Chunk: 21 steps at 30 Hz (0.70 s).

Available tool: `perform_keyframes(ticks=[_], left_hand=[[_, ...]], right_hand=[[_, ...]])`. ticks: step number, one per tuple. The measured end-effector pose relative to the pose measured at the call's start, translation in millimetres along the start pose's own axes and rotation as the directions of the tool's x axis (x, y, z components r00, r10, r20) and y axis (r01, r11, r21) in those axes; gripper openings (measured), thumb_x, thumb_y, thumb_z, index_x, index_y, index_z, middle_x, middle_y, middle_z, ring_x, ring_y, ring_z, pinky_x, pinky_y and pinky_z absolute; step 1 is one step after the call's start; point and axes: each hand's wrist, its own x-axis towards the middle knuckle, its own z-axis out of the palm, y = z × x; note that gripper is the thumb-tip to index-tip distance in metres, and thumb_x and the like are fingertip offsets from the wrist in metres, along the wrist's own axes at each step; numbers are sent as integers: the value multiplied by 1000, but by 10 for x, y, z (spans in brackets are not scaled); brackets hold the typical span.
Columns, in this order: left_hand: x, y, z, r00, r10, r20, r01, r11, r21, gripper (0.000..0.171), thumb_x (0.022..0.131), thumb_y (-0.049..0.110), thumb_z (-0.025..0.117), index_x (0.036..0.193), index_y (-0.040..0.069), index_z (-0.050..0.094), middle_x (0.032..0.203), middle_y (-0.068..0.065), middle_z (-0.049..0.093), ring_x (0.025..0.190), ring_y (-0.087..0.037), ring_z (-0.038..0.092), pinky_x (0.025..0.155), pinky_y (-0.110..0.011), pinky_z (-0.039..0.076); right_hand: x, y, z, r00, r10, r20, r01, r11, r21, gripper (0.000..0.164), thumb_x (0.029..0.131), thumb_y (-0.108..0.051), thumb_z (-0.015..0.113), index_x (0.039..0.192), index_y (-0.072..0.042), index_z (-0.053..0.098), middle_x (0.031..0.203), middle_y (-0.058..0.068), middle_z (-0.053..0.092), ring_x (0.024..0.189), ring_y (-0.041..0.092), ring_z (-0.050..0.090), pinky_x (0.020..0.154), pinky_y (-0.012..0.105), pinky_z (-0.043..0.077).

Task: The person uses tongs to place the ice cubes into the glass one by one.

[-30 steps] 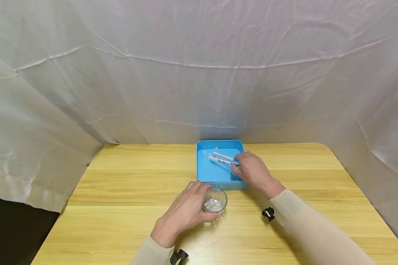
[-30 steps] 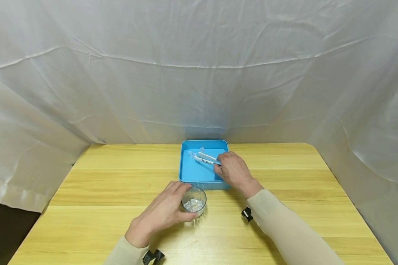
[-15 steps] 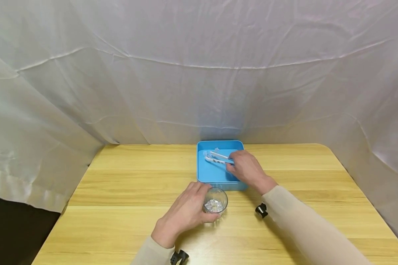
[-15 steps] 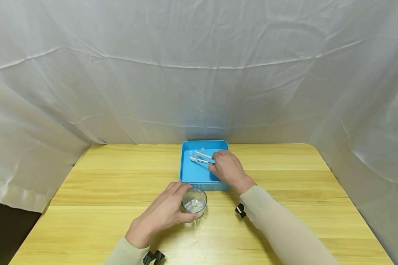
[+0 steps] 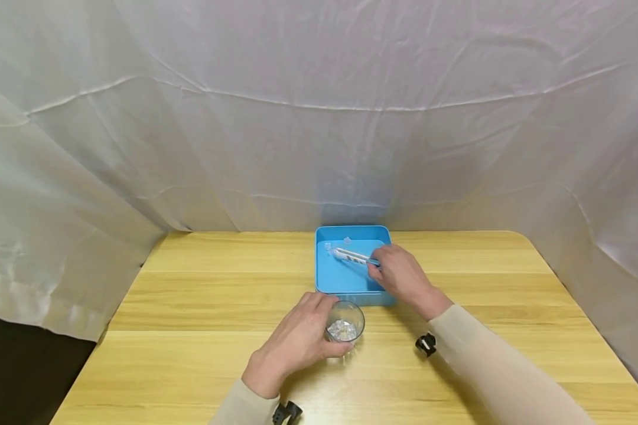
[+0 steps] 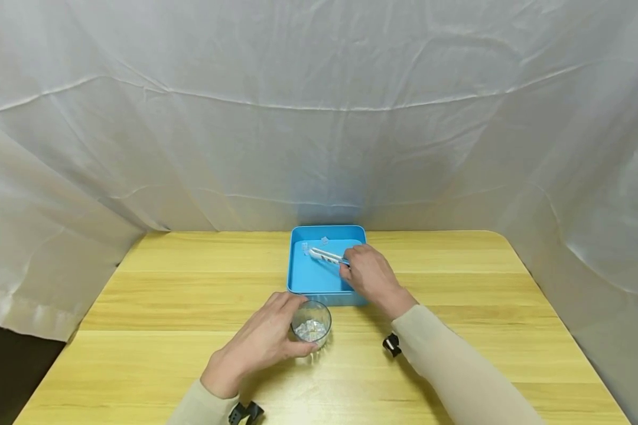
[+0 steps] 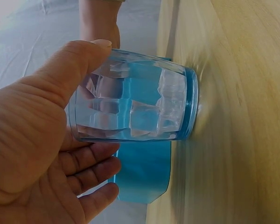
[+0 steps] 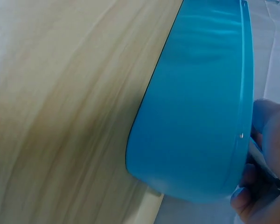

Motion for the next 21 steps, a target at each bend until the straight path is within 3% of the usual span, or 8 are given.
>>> perform_keyframes(ticks=[5,13,21], left_hand=[[-2,-21,-6,1000,1,-8,-1,1000,-1,76,83,53,85,139,8,60,129,-4,64,120,-20,56,103,-37,54],[-6,-10,4,1000,1,-12,-1,1000,-8,77,83,53,86,140,7,60,130,-3,64,120,-19,57,103,-37,54],[6,5,11,1000,9,-3,-9,1000,5,75,83,52,86,138,7,60,127,-3,64,118,-19,57,102,-36,54]], right_hand=[[-3,-23,-36,1000,-1,-17,1,1000,10,16,93,-16,73,92,-1,71,75,3,61,69,19,51,62,33,50],[115,-73,-6,998,50,49,-50,999,-7,23,95,-21,71,100,1,72,81,7,65,74,22,55,68,37,54],[223,-93,64,994,69,81,-68,997,-19,21,97,-22,70,96,-1,71,80,6,64,73,23,54,69,39,54]])
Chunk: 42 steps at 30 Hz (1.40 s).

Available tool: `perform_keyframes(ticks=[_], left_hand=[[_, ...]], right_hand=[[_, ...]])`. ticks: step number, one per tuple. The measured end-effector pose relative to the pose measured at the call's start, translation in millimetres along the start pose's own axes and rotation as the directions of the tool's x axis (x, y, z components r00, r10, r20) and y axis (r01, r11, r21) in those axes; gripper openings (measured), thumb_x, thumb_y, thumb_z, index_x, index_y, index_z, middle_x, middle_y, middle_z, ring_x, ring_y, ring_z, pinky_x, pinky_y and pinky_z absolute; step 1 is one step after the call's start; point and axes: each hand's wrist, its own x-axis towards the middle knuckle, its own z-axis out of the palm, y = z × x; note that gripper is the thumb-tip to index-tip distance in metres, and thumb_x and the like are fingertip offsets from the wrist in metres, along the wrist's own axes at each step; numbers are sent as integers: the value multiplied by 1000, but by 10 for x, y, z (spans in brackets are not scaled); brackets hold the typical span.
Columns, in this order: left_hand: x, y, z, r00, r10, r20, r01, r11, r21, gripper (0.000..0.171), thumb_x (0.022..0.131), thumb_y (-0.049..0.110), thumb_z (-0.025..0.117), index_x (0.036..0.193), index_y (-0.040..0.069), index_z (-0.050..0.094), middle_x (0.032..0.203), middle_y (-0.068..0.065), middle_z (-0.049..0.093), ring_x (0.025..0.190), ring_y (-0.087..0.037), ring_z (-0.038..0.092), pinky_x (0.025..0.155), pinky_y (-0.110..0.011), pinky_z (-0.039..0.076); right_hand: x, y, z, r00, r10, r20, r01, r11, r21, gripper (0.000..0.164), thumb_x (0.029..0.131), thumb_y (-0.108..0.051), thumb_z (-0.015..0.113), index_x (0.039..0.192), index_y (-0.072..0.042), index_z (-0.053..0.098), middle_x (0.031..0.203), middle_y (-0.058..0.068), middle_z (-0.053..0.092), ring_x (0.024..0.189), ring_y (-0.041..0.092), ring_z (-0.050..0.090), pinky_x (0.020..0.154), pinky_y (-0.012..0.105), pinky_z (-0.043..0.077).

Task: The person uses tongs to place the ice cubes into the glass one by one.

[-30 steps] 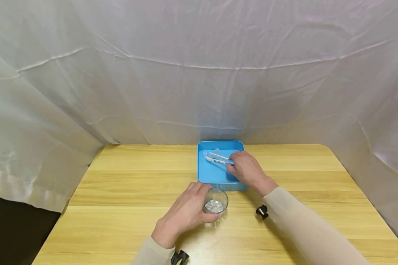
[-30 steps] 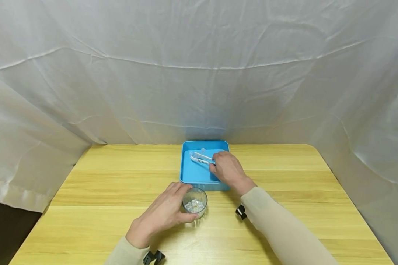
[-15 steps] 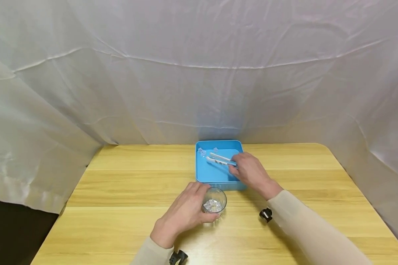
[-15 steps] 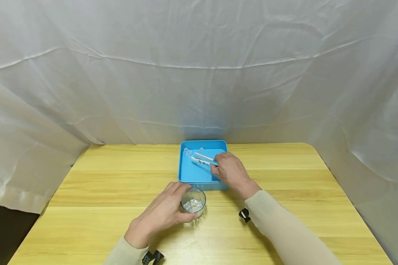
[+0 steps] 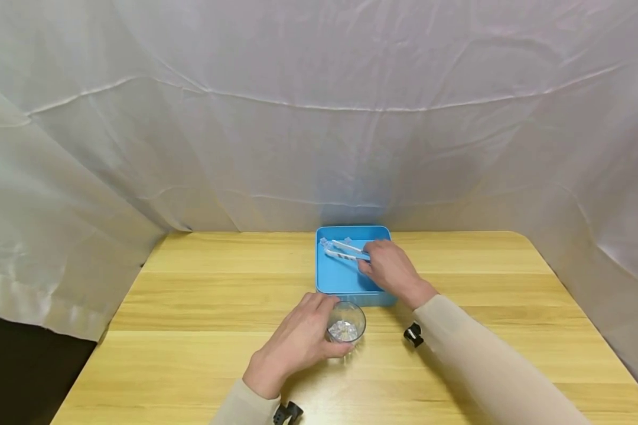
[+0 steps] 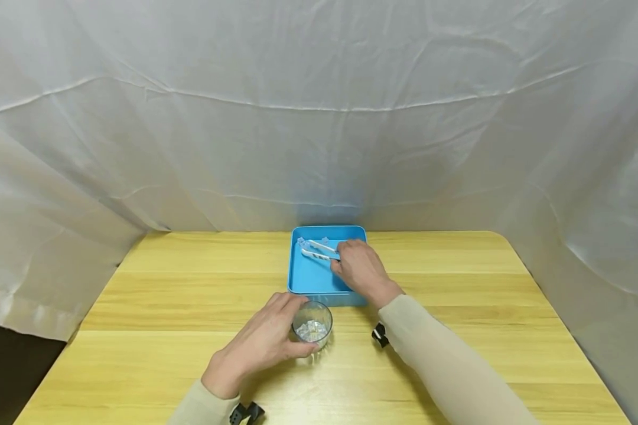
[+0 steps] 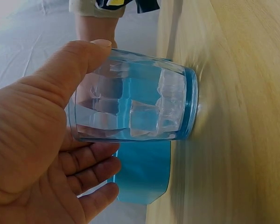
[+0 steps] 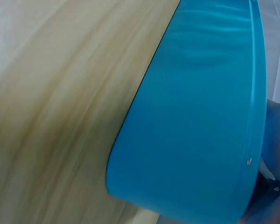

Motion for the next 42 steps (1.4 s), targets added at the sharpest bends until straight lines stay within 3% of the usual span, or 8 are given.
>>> perform_keyframes(ticks=[4,11,25,33,42], left_hand=[[0,8,-2,1000,-4,-1,4,1000,-2,75,83,53,85,138,8,61,127,-3,64,118,-19,57,102,-36,54],[12,16,2,1000,4,-1,-4,1000,-7,76,84,53,85,139,8,60,130,-3,64,120,-20,56,103,-38,54],[11,6,-13,1000,8,-4,-8,1000,-18,77,83,52,86,140,6,60,130,-5,64,120,-20,57,102,-38,54],[-1,-5,-10,1000,2,-3,-2,1000,-20,76,83,50,87,140,7,60,130,-5,65,118,-19,57,102,-37,54],[-6,2,-12,1000,-11,7,11,1000,-25,77,83,54,85,140,9,60,132,-3,64,121,-19,56,104,-37,53]], right_hand=[[48,-23,19,1000,-9,19,10,1000,-8,22,97,-22,69,98,0,72,83,7,66,77,24,56,73,41,55],[55,-49,19,999,-18,38,19,1000,-22,19,98,-19,69,86,-5,66,73,2,54,71,21,49,67,36,47],[-132,0,-98,995,-87,-42,87,996,2,22,95,-14,68,75,-9,59,68,0,47,66,19,44,62,31,41],[-204,3,-127,990,-123,-71,123,992,0,20,93,-12,70,76,-7,61,68,1,49,66,19,45,61,31,43],[-364,19,-203,995,-70,-64,71,997,16,14,95,-15,70,87,-4,67,72,0,55,70,18,49,63,33,47]])
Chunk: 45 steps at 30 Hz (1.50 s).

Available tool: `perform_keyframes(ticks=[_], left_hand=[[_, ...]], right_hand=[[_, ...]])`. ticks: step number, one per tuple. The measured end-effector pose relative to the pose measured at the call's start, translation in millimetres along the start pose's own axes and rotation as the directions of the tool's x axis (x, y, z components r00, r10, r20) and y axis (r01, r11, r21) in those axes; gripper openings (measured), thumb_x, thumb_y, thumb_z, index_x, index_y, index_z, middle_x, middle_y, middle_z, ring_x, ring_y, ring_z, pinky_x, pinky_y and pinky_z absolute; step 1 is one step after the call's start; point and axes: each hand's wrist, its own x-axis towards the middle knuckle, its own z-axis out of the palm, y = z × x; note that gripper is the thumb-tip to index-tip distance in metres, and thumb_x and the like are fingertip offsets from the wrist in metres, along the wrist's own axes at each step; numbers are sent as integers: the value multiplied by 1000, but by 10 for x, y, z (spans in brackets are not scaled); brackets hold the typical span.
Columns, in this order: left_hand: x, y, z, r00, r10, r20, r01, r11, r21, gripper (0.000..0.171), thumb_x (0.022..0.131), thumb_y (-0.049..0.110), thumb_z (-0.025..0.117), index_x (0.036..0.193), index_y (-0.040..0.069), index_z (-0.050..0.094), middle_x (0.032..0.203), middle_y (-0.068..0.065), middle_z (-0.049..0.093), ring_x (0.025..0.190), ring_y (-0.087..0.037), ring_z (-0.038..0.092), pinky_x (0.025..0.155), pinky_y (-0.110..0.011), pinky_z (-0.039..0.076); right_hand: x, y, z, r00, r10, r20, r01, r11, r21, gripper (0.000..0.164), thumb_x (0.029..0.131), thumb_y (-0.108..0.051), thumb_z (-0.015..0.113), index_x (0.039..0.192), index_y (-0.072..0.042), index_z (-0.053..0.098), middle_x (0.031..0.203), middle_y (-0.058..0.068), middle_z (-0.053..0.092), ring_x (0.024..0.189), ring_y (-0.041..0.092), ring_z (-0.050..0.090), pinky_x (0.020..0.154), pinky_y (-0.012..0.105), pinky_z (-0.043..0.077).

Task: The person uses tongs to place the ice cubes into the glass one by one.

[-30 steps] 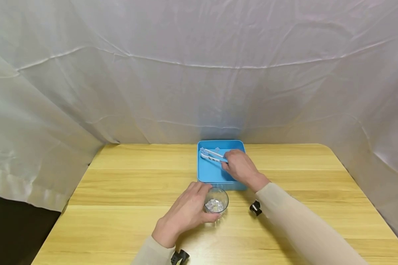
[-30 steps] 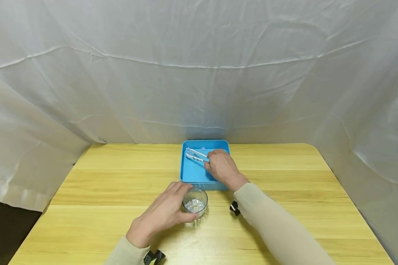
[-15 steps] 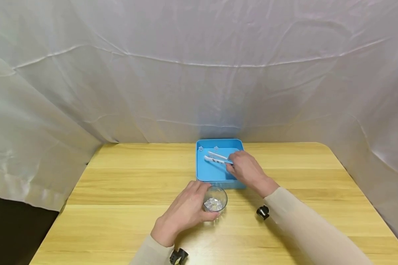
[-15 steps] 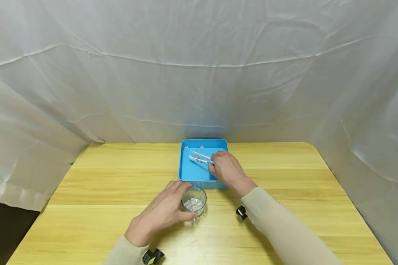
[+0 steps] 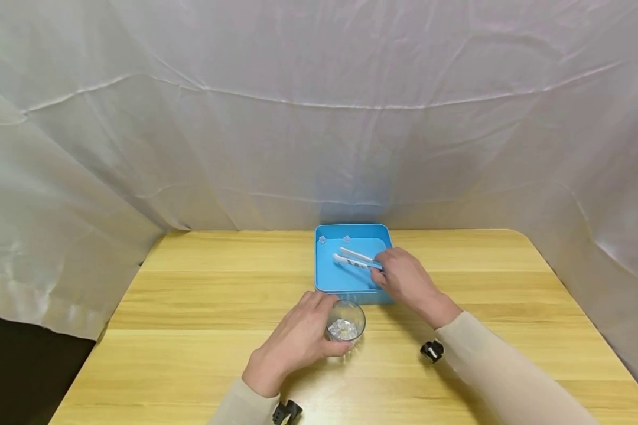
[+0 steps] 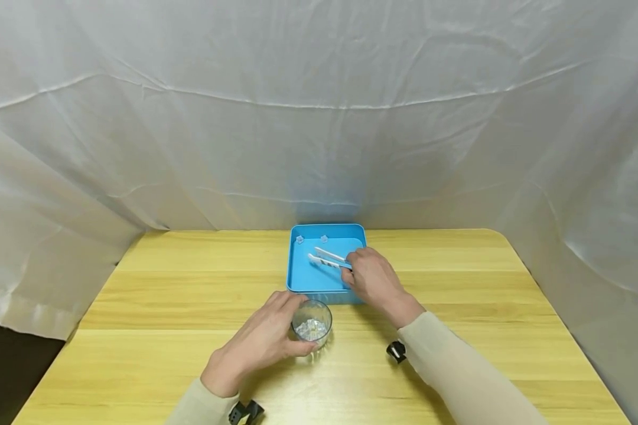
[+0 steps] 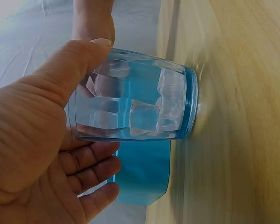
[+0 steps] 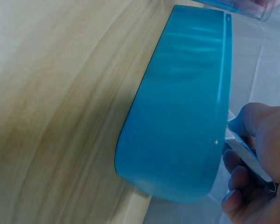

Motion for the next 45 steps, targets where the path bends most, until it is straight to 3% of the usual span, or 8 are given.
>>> perform_keyframes(ticks=[6,15,26,30,35,41,45], left_hand=[[-12,7,-16,1000,-12,10,12,1000,1,78,83,54,85,141,10,60,133,-3,64,122,-20,56,105,-38,53],[-19,16,-19,1000,-14,15,14,1000,6,78,83,55,84,142,11,59,134,-3,63,123,-19,56,105,-37,54],[-11,14,-7,1000,-2,11,2,1000,4,80,82,54,85,143,9,59,133,-4,64,122,-20,56,103,-37,54],[-12,8,-14,1000,-2,15,2,1000,5,81,83,55,84,144,9,58,133,-3,63,122,-20,55,103,-36,54],[-12,10,-25,999,-26,30,26,1000,-10,81,83,56,84,145,10,57,130,-2,63,119,-18,54,99,-34,54],[-9,15,-18,999,-24,26,24,1000,-7,79,83,56,84,142,10,59,129,-1,63,116,-17,55,98,-33,54],[-7,12,-13,1000,-12,16,12,1000,-4,77,83,55,84,141,10,60,130,-2,64,117,-18,55,100,-34,54]], right_hand=[[-139,3,-97,999,2,-40,0,999,42,14,96,-16,69,87,-5,67,72,-2,57,71,17,50,64,33,47],[-431,-68,-287,996,19,-82,-12,997,82,18,95,-17,76,104,-2,75,88,4,72,83,19,63,71,38,59],[-861,-229,-539,962,-81,-262,117,985,125,14,90,-13,78,103,-9,76,86,-6,68,80,8,59,65,28,55],[-1008,-266,-516,942,-112,-315,180,964,195,9,95,-17,74,103,-14,76,88,-11,66,78,3,56,63,17,49],[-1141,-285,-405,918,-148,-368,251,936,248,11,100,-24,69,103,-15,75,87,-12,65,76,3,53,63,12,44],[-1241,-286,-314,929,-124,-348,225,937,267,38,109,-44,51,102,-16,75,87,-15,64,77,1,53,65,11,46],[-1275,-293,-296,938,-108,-328,208,934,289,39,110,-45,50,102,-16,75,87,-16,64,76,1,54,66,11,47]])
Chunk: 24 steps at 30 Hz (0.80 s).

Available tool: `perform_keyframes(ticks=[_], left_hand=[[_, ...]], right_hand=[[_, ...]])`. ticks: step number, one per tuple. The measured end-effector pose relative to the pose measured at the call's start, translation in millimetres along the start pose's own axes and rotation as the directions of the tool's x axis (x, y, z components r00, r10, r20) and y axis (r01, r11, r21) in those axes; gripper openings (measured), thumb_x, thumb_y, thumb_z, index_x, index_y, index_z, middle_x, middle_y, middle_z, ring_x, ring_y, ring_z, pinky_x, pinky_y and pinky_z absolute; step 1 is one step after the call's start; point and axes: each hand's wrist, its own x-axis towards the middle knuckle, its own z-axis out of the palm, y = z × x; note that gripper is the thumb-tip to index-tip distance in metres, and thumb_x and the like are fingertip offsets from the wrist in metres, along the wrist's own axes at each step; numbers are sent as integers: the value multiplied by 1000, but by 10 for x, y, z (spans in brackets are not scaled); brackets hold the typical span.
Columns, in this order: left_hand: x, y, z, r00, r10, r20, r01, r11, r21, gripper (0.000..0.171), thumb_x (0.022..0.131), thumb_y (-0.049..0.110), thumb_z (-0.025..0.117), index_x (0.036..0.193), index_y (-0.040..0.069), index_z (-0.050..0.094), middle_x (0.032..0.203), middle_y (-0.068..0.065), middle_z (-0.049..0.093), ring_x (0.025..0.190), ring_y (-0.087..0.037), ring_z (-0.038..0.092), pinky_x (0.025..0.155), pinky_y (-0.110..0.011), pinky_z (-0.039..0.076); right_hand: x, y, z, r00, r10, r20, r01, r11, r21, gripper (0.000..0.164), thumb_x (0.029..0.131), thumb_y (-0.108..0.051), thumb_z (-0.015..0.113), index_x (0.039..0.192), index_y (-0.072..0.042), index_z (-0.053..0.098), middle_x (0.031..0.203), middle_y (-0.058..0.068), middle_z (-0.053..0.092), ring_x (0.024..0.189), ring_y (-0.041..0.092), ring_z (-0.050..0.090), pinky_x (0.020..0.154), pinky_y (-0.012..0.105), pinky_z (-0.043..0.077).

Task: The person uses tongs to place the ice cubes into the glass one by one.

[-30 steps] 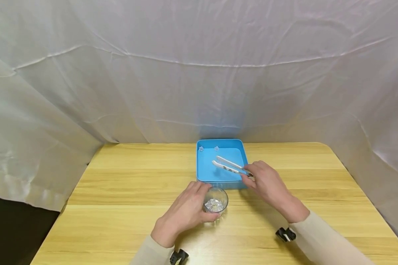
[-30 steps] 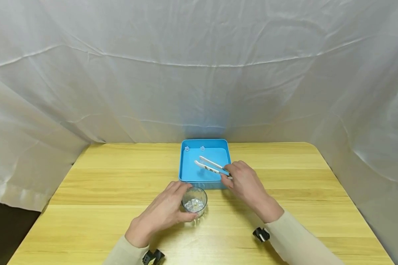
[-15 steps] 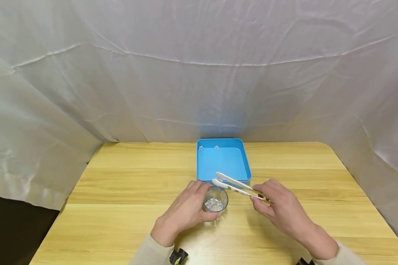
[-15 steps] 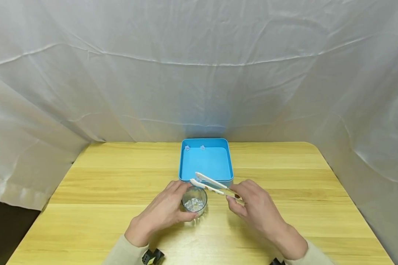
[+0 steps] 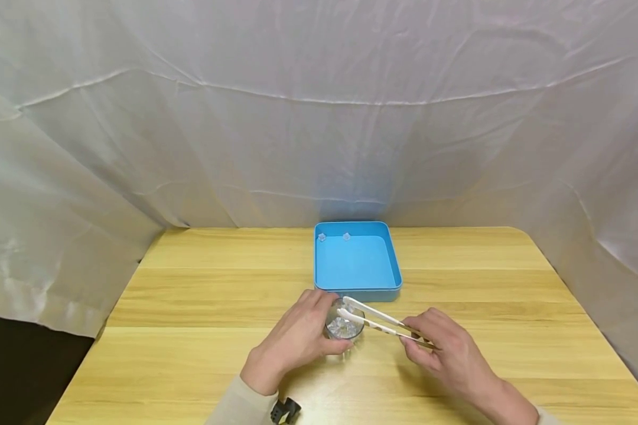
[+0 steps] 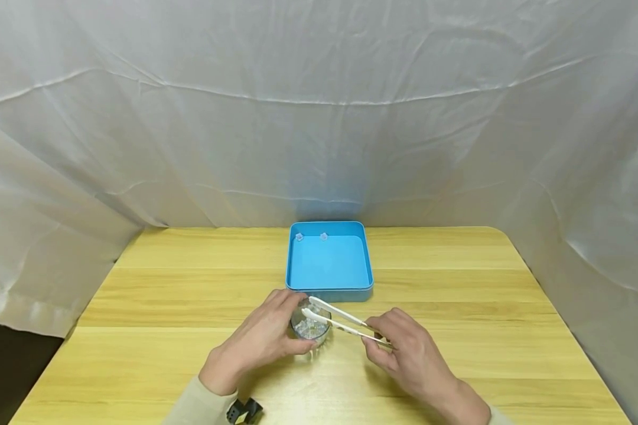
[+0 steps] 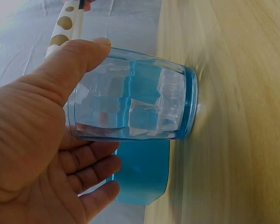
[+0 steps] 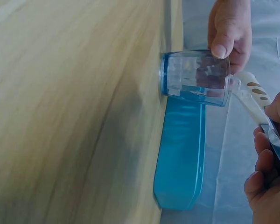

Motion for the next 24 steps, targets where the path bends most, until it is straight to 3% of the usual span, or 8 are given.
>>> perform_keyframes(ticks=[10,18,24], left_hand=[[-3,4,3,1000,9,-6,-9,1000,-5,76,83,53,85,139,8,60,129,-3,64,118,-19,56,101,-36,54],[-7,4,3,1000,14,-9,-14,1000,-4,74,83,52,85,139,9,60,129,-3,64,119,-19,56,101,-36,54],[-6,15,-7,1000,-1,4,1,1000,-7,77,83,55,84,141,11,59,132,-2,63,120,-19,56,102,-35,54]], right_hand=[[-10,-11,14,999,-17,-28,18,1000,19,29,108,-39,57,102,-17,75,87,-15,66,77,1,55,66,12,47],[-37,-11,12,1000,13,-8,-13,1000,3,36,108,-41,55,100,-13,76,86,-16,64,77,0,54,65,12,46],[-41,-5,18,1000,-7,-24,7,1000,3,14,100,-26,68,100,-14,76,86,-15,65,76,1,54,64,12,45]])
